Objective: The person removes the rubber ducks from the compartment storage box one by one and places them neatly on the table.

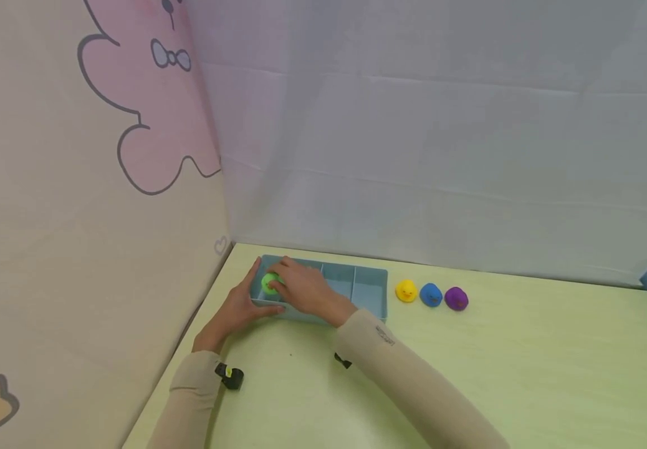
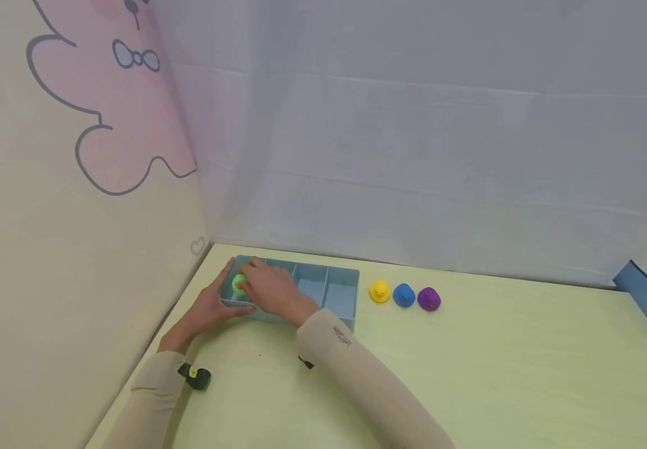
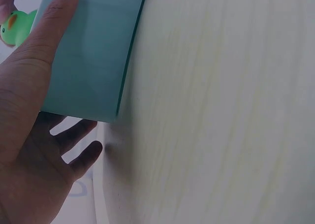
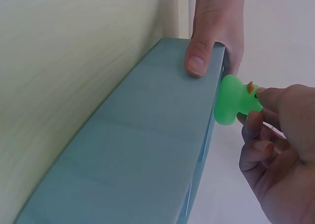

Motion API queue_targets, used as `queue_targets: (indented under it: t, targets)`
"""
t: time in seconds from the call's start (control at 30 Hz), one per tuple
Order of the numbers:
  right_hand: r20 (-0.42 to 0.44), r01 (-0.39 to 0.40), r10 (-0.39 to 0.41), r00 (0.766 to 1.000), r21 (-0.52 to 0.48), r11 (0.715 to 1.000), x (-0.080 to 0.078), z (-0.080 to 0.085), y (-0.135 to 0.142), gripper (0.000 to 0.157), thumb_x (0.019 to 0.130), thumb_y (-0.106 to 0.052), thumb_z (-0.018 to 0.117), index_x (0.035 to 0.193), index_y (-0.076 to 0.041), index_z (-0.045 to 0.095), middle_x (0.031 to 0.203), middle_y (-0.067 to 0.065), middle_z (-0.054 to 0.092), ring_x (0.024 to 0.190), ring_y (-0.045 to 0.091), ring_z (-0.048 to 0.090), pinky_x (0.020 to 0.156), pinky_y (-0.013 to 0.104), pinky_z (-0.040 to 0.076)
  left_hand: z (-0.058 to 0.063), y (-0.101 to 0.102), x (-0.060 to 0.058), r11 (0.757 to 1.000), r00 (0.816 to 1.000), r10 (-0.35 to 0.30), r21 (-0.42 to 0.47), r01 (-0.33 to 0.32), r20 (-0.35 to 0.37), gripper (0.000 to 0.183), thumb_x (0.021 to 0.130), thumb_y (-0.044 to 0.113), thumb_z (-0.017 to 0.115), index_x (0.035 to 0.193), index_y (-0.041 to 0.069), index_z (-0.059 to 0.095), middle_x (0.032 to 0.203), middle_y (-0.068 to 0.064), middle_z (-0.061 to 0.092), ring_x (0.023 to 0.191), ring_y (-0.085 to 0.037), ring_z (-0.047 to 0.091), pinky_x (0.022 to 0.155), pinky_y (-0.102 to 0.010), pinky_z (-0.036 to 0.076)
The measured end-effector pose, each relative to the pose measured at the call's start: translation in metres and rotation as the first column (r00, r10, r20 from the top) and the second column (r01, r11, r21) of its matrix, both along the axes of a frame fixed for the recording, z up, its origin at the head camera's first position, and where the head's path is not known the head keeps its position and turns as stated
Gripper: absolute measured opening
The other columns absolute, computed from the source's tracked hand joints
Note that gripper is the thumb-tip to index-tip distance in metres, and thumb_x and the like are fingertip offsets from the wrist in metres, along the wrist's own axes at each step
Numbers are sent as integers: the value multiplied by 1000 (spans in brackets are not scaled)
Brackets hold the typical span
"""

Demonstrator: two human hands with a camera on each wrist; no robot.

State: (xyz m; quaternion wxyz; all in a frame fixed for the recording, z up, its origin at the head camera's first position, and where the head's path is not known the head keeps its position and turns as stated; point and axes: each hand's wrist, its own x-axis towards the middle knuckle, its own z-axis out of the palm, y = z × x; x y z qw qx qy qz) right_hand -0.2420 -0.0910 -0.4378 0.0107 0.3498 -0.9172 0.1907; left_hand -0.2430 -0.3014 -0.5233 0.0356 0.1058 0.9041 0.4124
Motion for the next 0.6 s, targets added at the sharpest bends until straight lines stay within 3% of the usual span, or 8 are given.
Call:
queue_targets:
  t: [0.2, 0.37, 0.6]
  targets:
    - [2, 6, -6, 1000, -17, 1000, 5, 5, 15, 40, 107, -32, 52, 142, -13, 58, 134, 3, 61, 94, 13, 69, 69, 25, 56, 2, 1, 1, 1000, 1000, 15, -15, -15, 0, 131, 73, 57, 87, 166, 30, -2, 171, -17, 19, 152, -43, 33, 117, -64, 38]
    - [-22, 14, -15, 1000, -31, 999, 7, 4, 27, 38, 107, -32, 52, 140, -15, 59, 129, 3, 62, 91, 12, 66, 66, 23, 53, 0, 0, 0, 999, 1000, 30, -38, -30, -2, 131, 73, 58, 87, 166, 31, -2, 169, -19, 26, 138, -39, 48, 111, -59, 44]
    - [-33, 23, -25, 999, -58, 998, 12, 4, 41, 38, 107, -30, 54, 141, -13, 58, 129, 5, 63, 84, 13, 65, 59, 22, 47, 0, 0, -1, 999, 1000, 23, -37, -23, -1, 132, 73, 58, 87, 165, 32, -4, 165, -20, 34, 129, -36, 53, 108, -56, 46]
